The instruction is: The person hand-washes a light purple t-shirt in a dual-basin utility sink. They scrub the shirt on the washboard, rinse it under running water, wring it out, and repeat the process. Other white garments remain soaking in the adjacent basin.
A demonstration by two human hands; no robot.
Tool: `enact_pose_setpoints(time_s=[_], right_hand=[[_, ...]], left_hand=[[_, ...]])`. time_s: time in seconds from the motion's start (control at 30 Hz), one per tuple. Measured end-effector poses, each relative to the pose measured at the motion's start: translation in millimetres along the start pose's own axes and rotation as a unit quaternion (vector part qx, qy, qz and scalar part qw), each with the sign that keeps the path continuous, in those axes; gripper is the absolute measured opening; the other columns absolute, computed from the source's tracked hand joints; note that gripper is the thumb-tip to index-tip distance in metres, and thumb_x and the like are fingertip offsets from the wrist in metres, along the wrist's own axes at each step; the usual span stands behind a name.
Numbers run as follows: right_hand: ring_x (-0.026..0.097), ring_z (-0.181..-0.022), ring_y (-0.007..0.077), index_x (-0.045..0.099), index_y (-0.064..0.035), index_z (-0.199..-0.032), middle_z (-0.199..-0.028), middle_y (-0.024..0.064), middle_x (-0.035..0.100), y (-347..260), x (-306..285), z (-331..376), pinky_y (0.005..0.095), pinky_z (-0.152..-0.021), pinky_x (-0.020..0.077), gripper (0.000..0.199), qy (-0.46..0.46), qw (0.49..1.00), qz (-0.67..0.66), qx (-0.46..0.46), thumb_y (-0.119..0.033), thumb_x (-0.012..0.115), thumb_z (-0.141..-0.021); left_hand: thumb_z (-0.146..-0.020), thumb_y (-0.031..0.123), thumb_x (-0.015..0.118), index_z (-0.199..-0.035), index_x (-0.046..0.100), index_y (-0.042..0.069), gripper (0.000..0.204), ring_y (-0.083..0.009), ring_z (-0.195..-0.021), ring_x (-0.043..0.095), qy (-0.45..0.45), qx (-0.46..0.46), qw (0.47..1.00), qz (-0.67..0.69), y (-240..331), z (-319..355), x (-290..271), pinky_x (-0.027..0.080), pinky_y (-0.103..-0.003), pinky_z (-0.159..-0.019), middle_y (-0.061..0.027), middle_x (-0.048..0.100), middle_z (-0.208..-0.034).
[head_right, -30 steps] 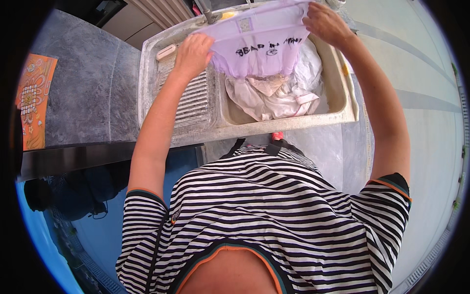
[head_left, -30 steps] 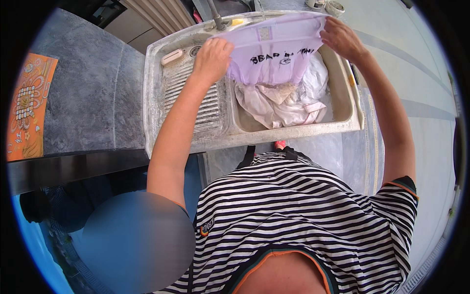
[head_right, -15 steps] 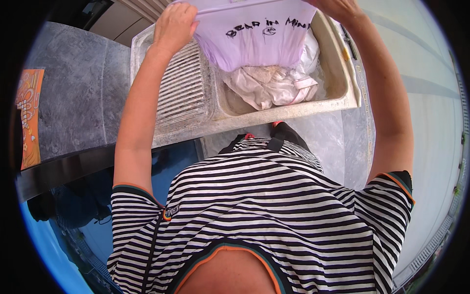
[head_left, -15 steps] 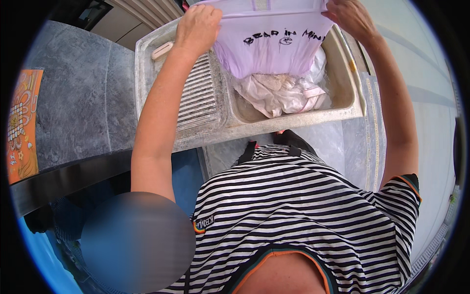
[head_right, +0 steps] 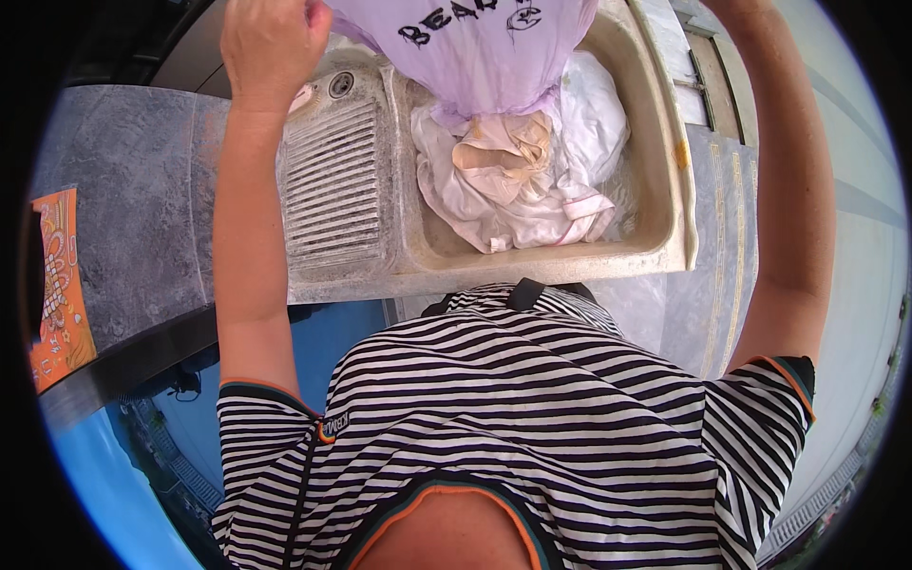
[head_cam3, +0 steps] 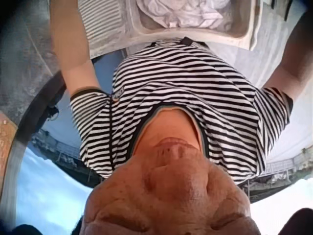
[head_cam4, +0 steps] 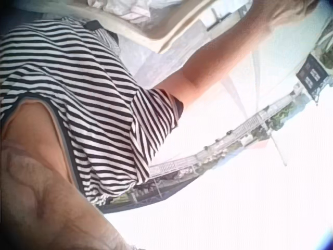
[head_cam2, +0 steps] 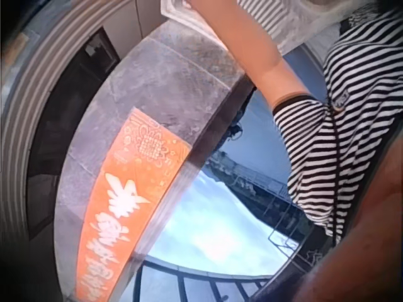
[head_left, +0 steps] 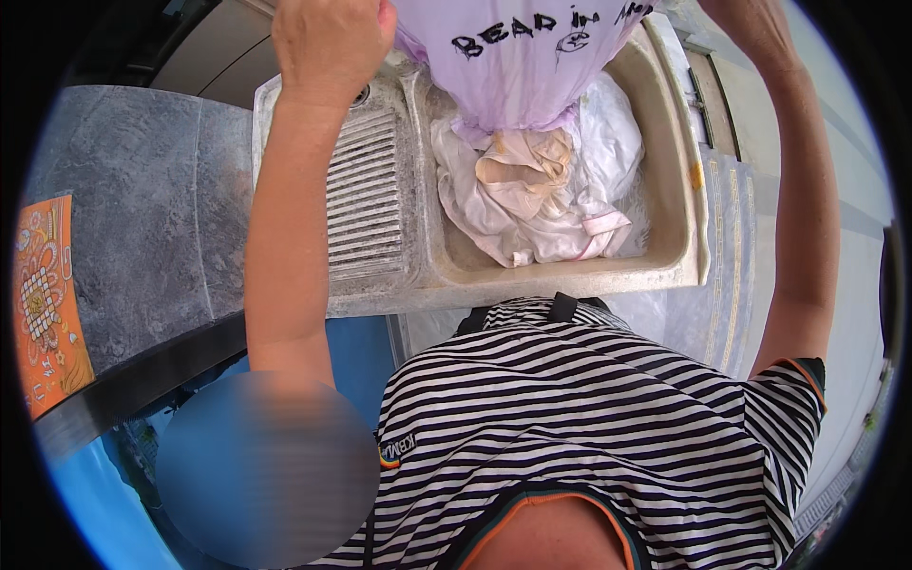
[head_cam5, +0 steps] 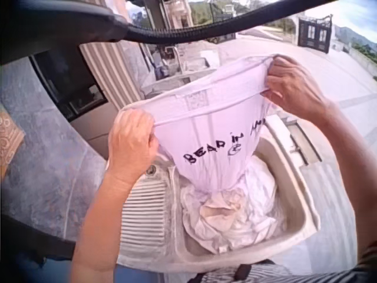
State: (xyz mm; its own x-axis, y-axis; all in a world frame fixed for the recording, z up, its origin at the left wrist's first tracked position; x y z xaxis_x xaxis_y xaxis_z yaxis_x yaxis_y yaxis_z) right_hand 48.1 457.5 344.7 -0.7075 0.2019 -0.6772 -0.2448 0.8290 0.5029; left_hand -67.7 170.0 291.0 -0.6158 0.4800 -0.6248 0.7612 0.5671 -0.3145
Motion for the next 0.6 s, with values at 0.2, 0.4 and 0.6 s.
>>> enact_pose_setpoints(time_s=[0.2, 0.4, 0.6], right_hand=[[0.058, -0.106, 0.0257, 0.072, -0.0069, -0.084, -0.100, 0.0069, 0.066, -107, 237, 136, 0.0370, -0.100, 0.0443, 0.020, -0.182, 0.939, -0.282, 0.075, -0.025, 0.075, -0.077], [0.050, -0.116, 0.0348, 0.073, -0.0121, -0.092, -0.120, 0.0151, 0.057, -219, 342, 196, 0.0454, -0.101, 0.0411, 0.026, -0.297, 0.863, -0.351, 0.211, -0.027, 0.077, -0.072], [0.045, -0.129, 0.0382, 0.072, -0.0114, -0.107, -0.137, 0.0187, 0.048, -243, 400, 205, 0.0473, -0.111, 0.0363, 0.033, -0.373, 0.840, -0.314, 0.239, -0.026, 0.073, -0.078]], left_hand=[[-0.075, 0.010, 0.075, -0.104, 0.067, 0.009, 0.030, -0.0310, -0.107, 0.058, -0.365, -0.110, 0.910, 0.164, 71, 184, 173, 0.044, -0.044, -0.097, -0.0106, 0.061, -0.107], [-0.079, 0.024, 0.075, -0.115, 0.072, 0.016, 0.036, -0.0402, -0.126, 0.045, -0.483, -0.262, 0.810, 0.203, 148, 261, 254, 0.034, -0.048, -0.110, -0.0193, 0.048, -0.132], [-0.080, 0.033, 0.074, -0.113, 0.073, 0.018, 0.036, -0.0405, -0.128, 0.043, -0.581, -0.229, 0.770, 0.130, 157, 290, 292, 0.032, -0.048, -0.111, -0.0179, 0.049, -0.132]])
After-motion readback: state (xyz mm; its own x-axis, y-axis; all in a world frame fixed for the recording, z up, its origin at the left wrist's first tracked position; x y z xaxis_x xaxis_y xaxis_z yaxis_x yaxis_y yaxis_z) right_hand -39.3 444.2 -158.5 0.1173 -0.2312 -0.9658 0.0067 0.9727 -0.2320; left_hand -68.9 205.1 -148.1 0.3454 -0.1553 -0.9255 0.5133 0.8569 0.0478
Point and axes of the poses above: each hand's wrist, its own z-axis away from the middle knuckle, its own x-axis out of the palm, y = z × x, the point moved 3 cm from there along -z, towards the middle knuckle
